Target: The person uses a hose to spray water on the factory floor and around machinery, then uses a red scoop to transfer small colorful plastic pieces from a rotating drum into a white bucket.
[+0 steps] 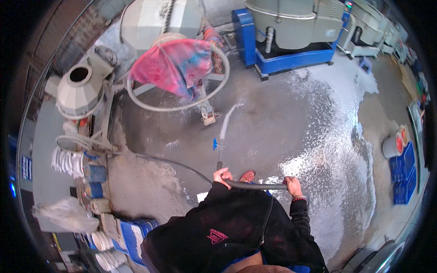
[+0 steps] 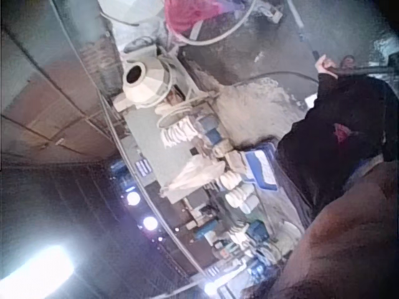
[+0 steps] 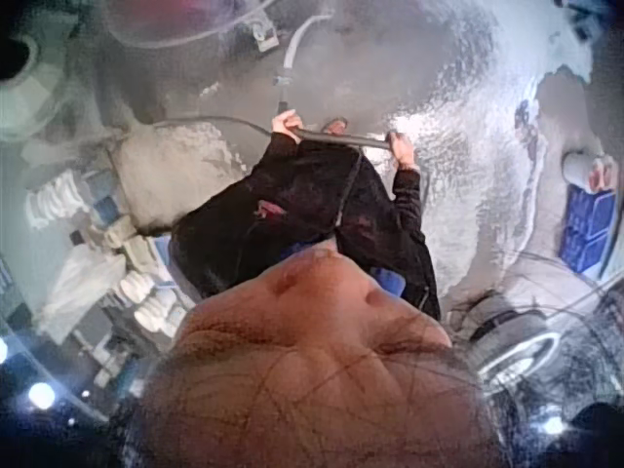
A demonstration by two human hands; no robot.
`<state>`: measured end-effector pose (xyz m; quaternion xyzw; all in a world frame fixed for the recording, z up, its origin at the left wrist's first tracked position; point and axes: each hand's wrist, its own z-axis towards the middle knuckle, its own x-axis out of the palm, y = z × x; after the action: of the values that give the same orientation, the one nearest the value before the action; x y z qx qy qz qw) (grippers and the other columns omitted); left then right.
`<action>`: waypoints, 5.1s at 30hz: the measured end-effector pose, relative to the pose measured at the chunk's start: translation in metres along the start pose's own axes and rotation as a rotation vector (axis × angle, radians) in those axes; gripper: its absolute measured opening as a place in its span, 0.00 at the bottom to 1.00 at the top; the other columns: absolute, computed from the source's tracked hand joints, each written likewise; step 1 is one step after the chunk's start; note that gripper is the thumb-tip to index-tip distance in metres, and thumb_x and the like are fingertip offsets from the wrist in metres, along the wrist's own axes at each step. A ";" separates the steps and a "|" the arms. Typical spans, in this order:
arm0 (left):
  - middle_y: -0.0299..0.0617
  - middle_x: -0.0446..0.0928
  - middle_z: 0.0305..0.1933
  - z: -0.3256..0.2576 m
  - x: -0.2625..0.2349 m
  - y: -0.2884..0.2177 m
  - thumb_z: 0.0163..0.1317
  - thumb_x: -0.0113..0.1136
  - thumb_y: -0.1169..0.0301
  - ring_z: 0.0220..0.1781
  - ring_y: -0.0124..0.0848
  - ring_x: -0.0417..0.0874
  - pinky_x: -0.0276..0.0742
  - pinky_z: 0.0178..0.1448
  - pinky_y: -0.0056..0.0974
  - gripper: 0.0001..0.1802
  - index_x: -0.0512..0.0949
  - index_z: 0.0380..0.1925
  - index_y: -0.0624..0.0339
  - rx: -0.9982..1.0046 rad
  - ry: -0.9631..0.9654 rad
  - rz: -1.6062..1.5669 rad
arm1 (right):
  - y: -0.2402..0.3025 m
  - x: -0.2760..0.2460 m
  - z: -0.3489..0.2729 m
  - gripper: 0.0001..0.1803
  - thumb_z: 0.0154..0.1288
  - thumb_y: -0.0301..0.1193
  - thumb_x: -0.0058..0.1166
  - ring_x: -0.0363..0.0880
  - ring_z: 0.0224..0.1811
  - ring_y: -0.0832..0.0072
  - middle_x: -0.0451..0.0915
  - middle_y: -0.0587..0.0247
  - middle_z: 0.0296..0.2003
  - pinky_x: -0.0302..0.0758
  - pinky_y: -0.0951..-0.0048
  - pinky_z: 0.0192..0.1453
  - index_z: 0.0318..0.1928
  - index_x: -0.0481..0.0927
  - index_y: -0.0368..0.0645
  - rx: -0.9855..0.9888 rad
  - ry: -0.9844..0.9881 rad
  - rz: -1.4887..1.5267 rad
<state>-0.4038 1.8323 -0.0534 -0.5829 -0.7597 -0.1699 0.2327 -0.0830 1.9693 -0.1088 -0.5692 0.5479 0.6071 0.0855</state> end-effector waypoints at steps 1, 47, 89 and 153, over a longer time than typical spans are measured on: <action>0.29 0.54 0.12 0.003 0.000 -0.008 0.50 0.52 0.79 0.11 0.20 0.56 0.55 0.15 0.25 0.16 0.57 0.15 0.52 0.120 -0.031 0.070 | -0.001 0.007 0.013 0.10 0.53 0.30 0.41 0.76 0.32 0.56 0.78 0.54 0.26 0.72 0.63 0.38 0.26 0.77 0.43 -0.020 0.056 -0.011; 0.26 0.55 0.10 0.096 -0.080 -0.068 0.51 0.48 0.80 0.11 0.20 0.60 0.57 0.19 0.25 0.14 0.57 0.14 0.52 -0.192 -0.173 0.301 | 0.074 0.015 0.006 0.23 0.58 0.44 0.39 0.79 0.37 0.50 0.79 0.43 0.31 0.74 0.56 0.44 0.30 0.81 0.37 0.591 0.093 -0.103; 0.27 0.53 0.10 0.192 0.003 0.263 0.52 0.56 0.65 0.10 0.19 0.52 0.53 0.17 0.24 0.14 0.67 0.32 0.62 -0.959 0.357 1.868 | 0.030 -0.031 -0.295 0.13 0.51 0.36 0.45 0.79 0.23 0.56 0.76 0.53 0.17 0.74 0.58 0.24 0.20 0.78 0.42 0.835 -0.523 -0.152; 0.30 0.58 0.17 0.214 0.301 0.673 0.47 0.57 0.80 0.13 0.21 0.58 0.58 0.19 0.30 0.26 0.65 0.48 0.55 -0.243 0.363 0.972 | -0.426 -0.364 -0.189 0.36 0.66 0.54 0.27 0.75 0.37 0.44 0.76 0.38 0.28 0.70 0.51 0.44 0.26 0.77 0.34 0.585 -0.150 0.186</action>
<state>0.1481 2.3649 -0.0746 -0.8517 -0.3246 -0.2274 0.3430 0.4627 2.1790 -0.0183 -0.4215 0.7413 0.4692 0.2297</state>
